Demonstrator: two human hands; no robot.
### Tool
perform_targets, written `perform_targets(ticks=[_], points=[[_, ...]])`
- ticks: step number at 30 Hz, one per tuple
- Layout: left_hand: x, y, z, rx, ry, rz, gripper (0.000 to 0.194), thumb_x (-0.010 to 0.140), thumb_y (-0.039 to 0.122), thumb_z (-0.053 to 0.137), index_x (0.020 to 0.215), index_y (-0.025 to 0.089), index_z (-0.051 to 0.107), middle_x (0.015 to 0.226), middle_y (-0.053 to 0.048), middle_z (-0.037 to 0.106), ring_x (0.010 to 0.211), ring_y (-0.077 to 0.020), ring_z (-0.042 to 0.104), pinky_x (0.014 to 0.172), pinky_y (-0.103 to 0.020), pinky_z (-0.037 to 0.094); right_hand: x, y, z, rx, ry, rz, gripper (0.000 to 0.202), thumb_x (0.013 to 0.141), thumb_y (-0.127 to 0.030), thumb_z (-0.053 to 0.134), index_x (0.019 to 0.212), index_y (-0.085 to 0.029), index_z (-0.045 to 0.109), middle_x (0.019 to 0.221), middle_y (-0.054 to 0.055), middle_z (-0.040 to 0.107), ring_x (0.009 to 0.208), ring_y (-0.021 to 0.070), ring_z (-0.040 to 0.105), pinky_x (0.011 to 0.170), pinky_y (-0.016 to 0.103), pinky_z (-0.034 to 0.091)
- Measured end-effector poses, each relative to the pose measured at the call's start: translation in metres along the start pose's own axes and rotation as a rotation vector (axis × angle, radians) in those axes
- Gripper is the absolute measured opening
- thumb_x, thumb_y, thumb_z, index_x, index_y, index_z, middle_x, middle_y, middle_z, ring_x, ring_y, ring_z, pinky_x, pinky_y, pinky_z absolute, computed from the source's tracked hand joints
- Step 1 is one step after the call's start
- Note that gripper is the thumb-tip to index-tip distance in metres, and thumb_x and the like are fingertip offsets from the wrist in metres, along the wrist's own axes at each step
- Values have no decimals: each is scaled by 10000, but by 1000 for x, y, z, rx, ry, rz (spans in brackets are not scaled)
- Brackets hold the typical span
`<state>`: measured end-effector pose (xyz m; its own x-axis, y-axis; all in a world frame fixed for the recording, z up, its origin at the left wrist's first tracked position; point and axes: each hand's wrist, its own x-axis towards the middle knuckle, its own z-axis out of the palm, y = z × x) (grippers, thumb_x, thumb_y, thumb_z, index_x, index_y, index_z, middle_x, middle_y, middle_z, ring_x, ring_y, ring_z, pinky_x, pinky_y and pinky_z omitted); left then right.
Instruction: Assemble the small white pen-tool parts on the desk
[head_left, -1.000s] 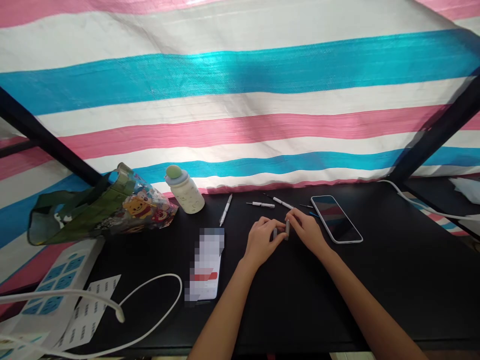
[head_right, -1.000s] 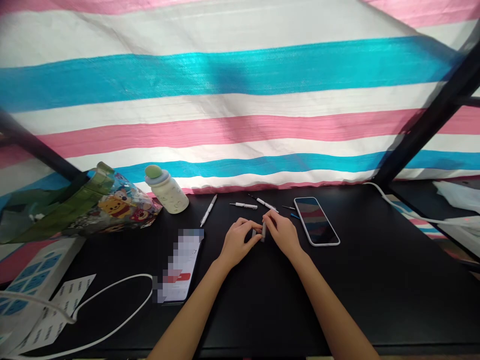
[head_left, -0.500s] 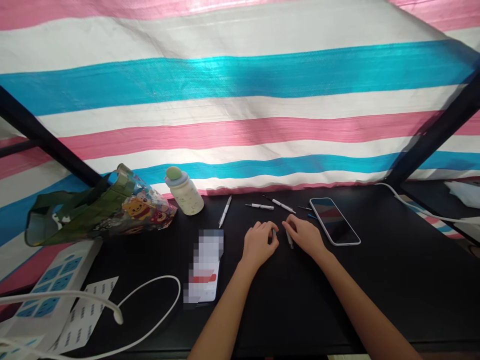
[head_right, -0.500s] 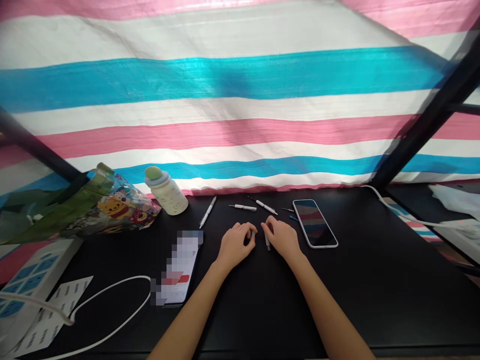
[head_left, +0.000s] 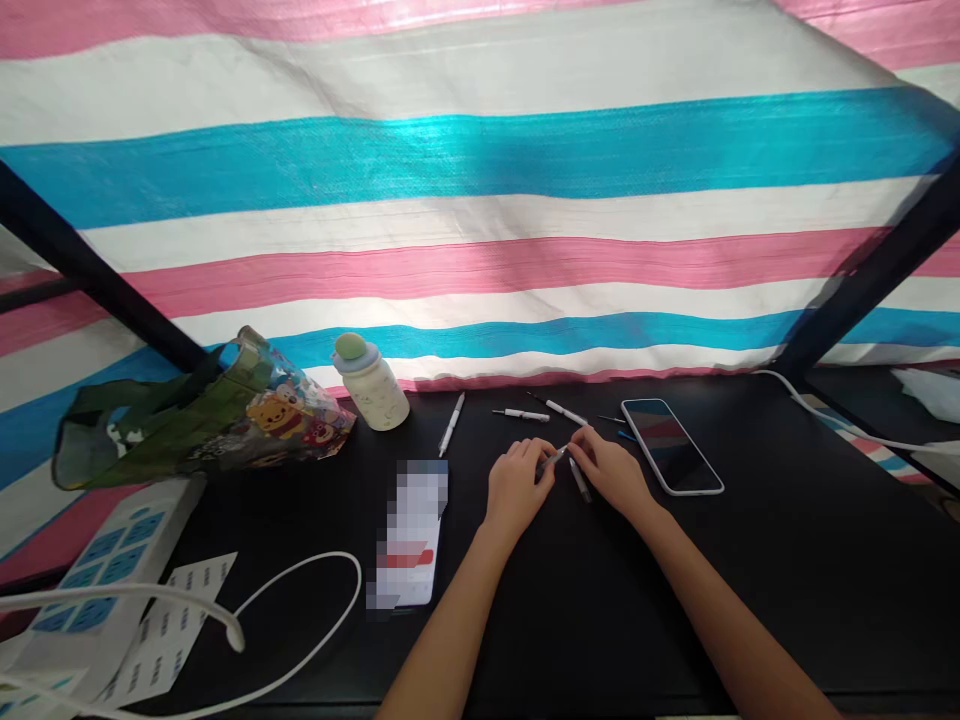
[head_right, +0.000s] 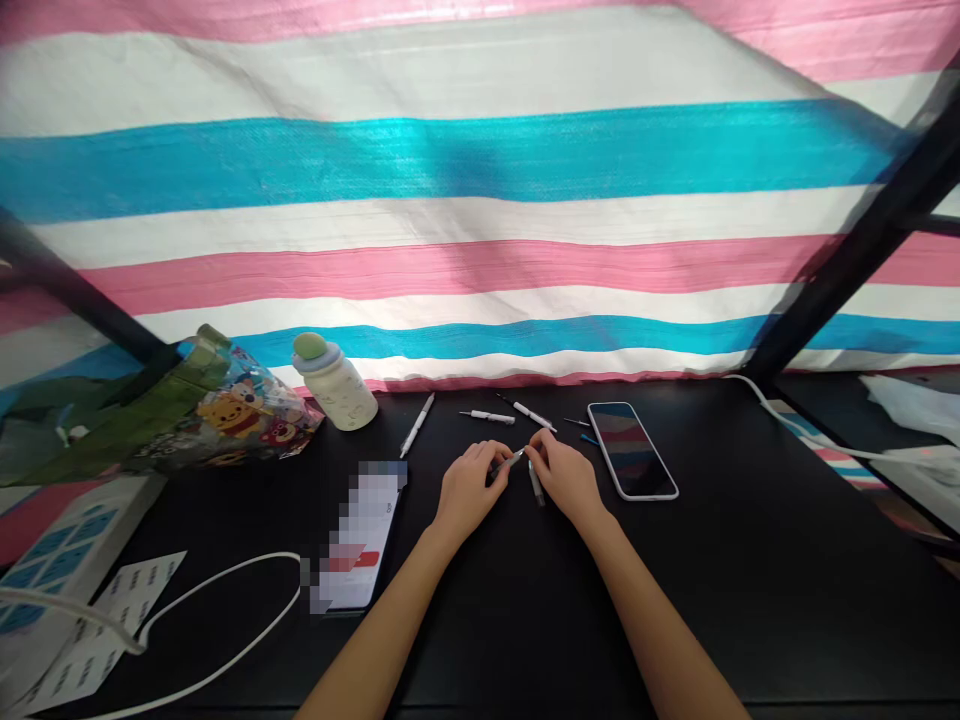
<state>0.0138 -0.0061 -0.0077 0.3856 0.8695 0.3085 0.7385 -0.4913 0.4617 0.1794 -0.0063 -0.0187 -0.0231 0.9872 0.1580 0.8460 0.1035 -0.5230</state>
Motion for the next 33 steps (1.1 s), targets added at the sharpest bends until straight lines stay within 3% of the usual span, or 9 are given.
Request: perform_targets(ticks=[7,14,19,25,33], points=[[1,0,-4,-131,60,29,184,906,228,368,995,231,528,904,1,581,879,-146,514,758,-255,400,0,-2,-3,188,-10,-93,247,893,-399,337,840,-231,510,625,-15,586,608,160,569,578,243,360],[0,-3,-4,-215,-10,-35,247,930,259,286,1020,233,515,787,24,561,741,-113,534,682,-217,390,0,-1,-1,404,-79,-173,234,892,-401,348,826,-219,479,594,-24,555,580,145,549,594,242,400],[-1,-4,-5,-181,-12,-77,284,939,285,253,975,235,530,707,39,539,667,-106,514,621,-208,356,-2,-4,-2,354,-109,-169,214,895,-388,354,891,-227,494,602,-33,570,570,138,552,595,237,391],[0,1,-6,-138,-6,-35,309,938,298,267,933,237,569,656,31,520,695,-120,515,638,-209,360,0,-1,-2,256,-89,-115,335,894,-423,337,675,-206,470,583,-25,575,556,128,532,582,228,349],[0,-1,-8,-127,78,-63,296,936,276,296,887,237,585,646,30,536,710,-119,508,631,-206,359,2,1,0,269,-134,-151,423,899,-410,321,597,-190,519,565,-10,567,557,124,532,581,227,351]])
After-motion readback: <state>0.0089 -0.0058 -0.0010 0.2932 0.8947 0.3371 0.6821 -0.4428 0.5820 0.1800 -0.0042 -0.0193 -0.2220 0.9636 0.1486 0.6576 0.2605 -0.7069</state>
